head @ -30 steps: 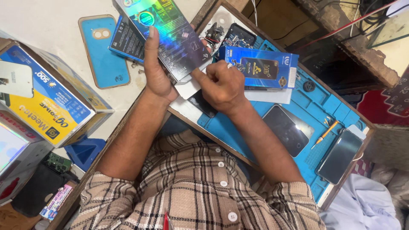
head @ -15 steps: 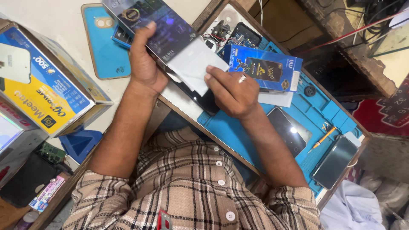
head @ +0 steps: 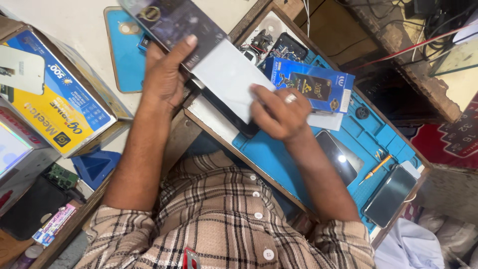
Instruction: The person unpacks multiple screen protector packages, removes protective liners, and aligns the films on smartphone screens. They handle several different phone models and screen protector types, repeatedly peeling backing layers and positioning the films on the devices.
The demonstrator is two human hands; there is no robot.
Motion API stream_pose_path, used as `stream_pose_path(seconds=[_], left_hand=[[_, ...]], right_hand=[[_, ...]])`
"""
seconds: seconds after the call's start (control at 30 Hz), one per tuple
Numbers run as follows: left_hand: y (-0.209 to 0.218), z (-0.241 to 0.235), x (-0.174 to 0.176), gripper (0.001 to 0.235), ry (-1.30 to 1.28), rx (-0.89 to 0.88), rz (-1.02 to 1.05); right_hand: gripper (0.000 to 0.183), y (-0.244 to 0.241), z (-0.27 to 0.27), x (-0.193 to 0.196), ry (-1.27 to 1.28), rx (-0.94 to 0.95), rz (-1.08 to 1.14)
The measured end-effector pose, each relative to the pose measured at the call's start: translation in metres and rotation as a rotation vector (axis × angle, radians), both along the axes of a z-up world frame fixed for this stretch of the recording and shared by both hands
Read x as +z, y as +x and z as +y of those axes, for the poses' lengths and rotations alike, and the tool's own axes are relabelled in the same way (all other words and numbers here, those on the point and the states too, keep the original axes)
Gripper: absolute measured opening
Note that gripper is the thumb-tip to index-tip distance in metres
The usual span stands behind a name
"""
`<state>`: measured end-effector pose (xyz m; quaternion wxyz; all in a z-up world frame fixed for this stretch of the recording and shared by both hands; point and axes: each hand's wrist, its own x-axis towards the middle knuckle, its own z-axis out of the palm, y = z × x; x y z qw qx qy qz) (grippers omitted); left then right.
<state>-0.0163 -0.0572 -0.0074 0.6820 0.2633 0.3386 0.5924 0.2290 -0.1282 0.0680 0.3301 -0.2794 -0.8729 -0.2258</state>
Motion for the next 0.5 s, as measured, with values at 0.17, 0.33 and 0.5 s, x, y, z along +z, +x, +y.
stream_pose_path(seconds=[0.17, 0.33, 0.5], left_hand=[[-0.023, 0.005, -0.013, 0.096, 0.259, 0.208, 0.182], [-0.042, -0.005, -0.016, 0.108, 0.262, 0.233, 0.943], [-0.047, -0.018, 0.011, 0.098, 0.423, 0.254, 1.509]], right_hand=[[0.024, 0.042, -0.038, -0.017, -0.189, -0.065, 0.18], [0.037, 0.062, -0.086, -0.049, -0.198, -0.294, 0.284], [0.036, 0.082, -0.119, -0.071, -0.237, -0.303, 0.415]])
